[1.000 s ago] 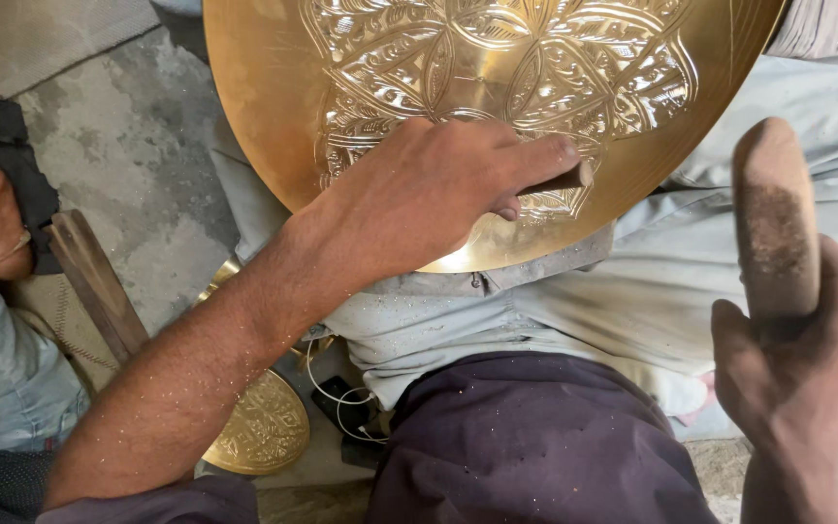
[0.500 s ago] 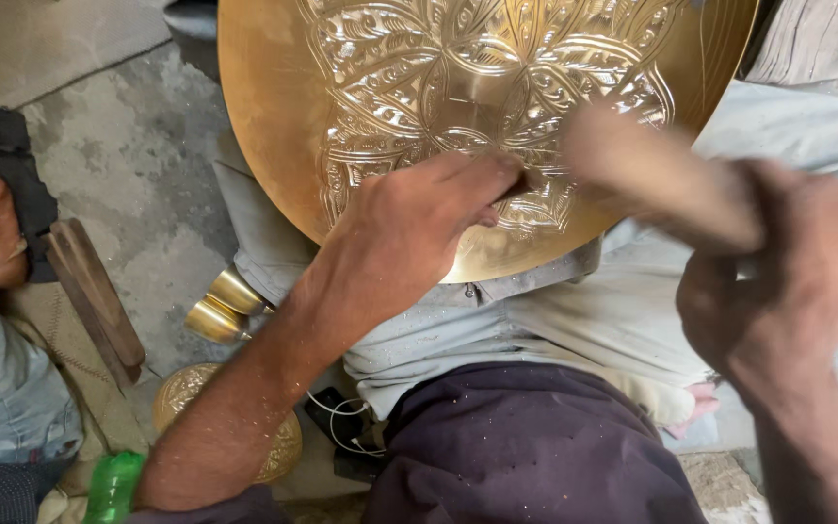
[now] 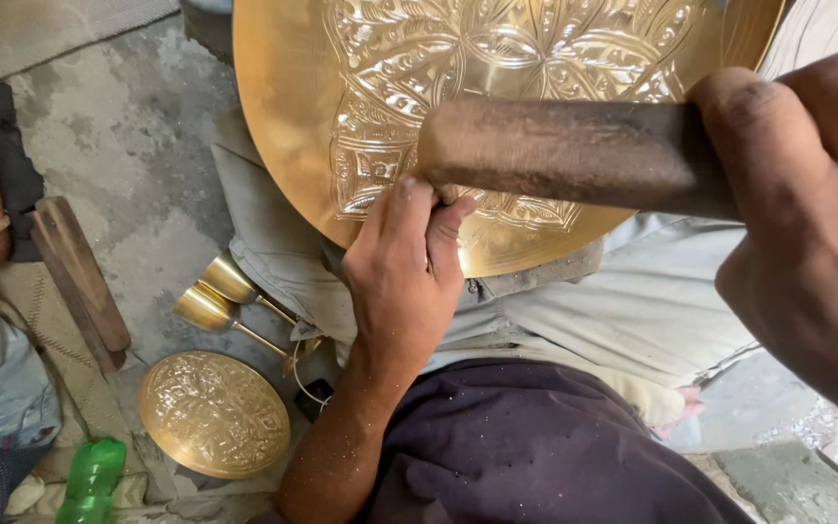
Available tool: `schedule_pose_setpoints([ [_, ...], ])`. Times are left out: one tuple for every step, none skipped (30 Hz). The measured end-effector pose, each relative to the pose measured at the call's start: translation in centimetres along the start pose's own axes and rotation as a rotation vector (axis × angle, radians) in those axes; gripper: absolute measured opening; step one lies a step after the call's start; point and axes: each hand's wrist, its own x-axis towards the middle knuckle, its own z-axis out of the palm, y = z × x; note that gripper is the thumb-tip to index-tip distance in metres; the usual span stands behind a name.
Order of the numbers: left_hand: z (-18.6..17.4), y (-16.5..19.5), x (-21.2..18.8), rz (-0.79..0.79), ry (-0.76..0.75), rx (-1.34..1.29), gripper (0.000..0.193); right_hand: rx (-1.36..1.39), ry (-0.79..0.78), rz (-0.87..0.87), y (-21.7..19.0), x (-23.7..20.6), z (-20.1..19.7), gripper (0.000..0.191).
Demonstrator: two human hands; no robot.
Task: The person sits on the floor with a large engraved brass plate resting on their lap. They hold a small punch against the plate's floral pattern with one hand and strike it repeatedly with a wooden mallet held in the other hand, repositioning the punch across different areas of the design to emboss the metal.
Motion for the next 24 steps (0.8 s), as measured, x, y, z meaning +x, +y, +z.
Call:
schedule_pose_setpoints([
  [0.1, -0.2, 0.1, 0.016, 0.024, 0.009, 0.019, 0.015, 0.015, -0.004, 0.0, 0.2, -0.1, 0.042],
  [0.2, -0.4, 0.2, 0.031, 0.049, 0.020, 0.020, 0.029, 0.030, -0.008, 0.0, 0.3, -0.2, 0.044],
  [0.2, -0.5, 0.2, 0.043, 0.073, 0.032, 0.020, 0.059, 0.048, 0.001, 0.1, 0.6, -0.1, 0.045],
  [0.3, -0.6, 0.3, 0.038, 0.082, -0.007, 0.021, 0.102, 0.064, 0.013, 0.1, 0.7, 0.1, 0.046],
  [0.5, -0.6, 0.2, 0.030, 0.088, -0.046, 0.021, 0.134, 0.077, 0.030, 0.1, 0.8, 0.4, 0.047],
  [0.5, -0.6, 0.1, 0.018, 0.094, -0.082, 0.022, 0.160, 0.085, 0.040, 0.1, 0.8, 0.6, 0.048],
  [0.5, -0.6, 0.0, 0.012, 0.091, -0.075, 0.021, 0.187, 0.096, 0.052, 0.3, 0.8, 0.8, 0.049],
  [0.5, -0.5, -0.1, 0.010, 0.088, -0.071, 0.020, 0.189, 0.097, 0.057, 0.1, 0.8, 1.1, 0.051],
  [0.5, -0.5, -0.1, 0.010, 0.083, -0.068, 0.020, 0.181, 0.099, 0.062, 0.2, 0.7, 1.1, 0.052],
  [0.5, -0.4, -0.1, 0.023, 0.088, -0.013, 0.020, 0.171, 0.097, 0.060, 0.2, 0.5, 1.0, 0.053],
  [0.4, -0.4, -0.2, 0.035, 0.093, 0.041, 0.021, 0.161, 0.095, 0.065, 0.2, 0.4, 1.0, 0.054],
  [0.4, -0.3, -0.1, 0.050, 0.101, 0.093, 0.021, 0.144, 0.089, 0.073, 0.0, 0.2, 1.0, 0.055],
  [0.3, -0.3, 0.0, 0.049, 0.089, 0.059, 0.018, 0.134, 0.090, 0.077, 0.1, 0.1, 0.7, 0.056],
  [0.2, -0.3, 0.2, 0.048, 0.080, 0.025, 0.015, 0.119, 0.082, 0.085, 0.1, 0.0, 0.6, 0.058],
  [0.1, -0.2, 0.4, 0.047, 0.070, -0.009, 0.012, 0.110, 0.068, 0.106, 0.1, -0.2, 0.4, 0.059],
  [0.0, 0.0, 0.5, 0.043, 0.055, -0.015, 0.015, 0.093, 0.054, 0.117, 0.2, -0.3, 0.2, 0.060],
  [0.0, 0.1, 0.7, 0.041, 0.042, -0.023, 0.018, 0.076, 0.039, 0.127, 0.4, -0.5, 0.1, 0.060],
  [-0.1, 0.1, 1.0, 0.041, 0.032, -0.027, 0.020, 0.021, 0.023, 0.091, 0.7, -0.6, -0.1, 0.058],
  [-0.2, 0.2, 1.0, 0.004, 0.040, -0.089, 0.021, 0.022, 0.018, 0.081, 1.0, -0.8, 0.0, 0.058],
  [-0.4, 0.3, 1.0, -0.034, 0.046, -0.152, 0.023, 0.023, 0.012, 0.070, 1.3, -1.0, 0.0, 0.058],
  [-0.5, 0.4, 1.1, -0.070, 0.052, -0.216, 0.024, 0.073, 0.023, 0.085, 1.6, -1.2, 0.2, 0.060],
  [-0.5, 0.4, 1.1, -0.059, 0.029, -0.225, 0.022, 0.119, 0.031, 0.095, 1.8, -1.5, 0.4, 0.061],
  [-0.5, 0.5, 1.0, -0.052, 0.007, -0.232, 0.020, 0.165, 0.039, 0.106, 2.0, -1.8, 0.7, 0.061],
  [-0.4, 0.5, 1.0, -0.042, -0.010, -0.238, 0.019, 0.206, 0.053, 0.109, 2.1, -2.0, 0.9, 0.059],
])
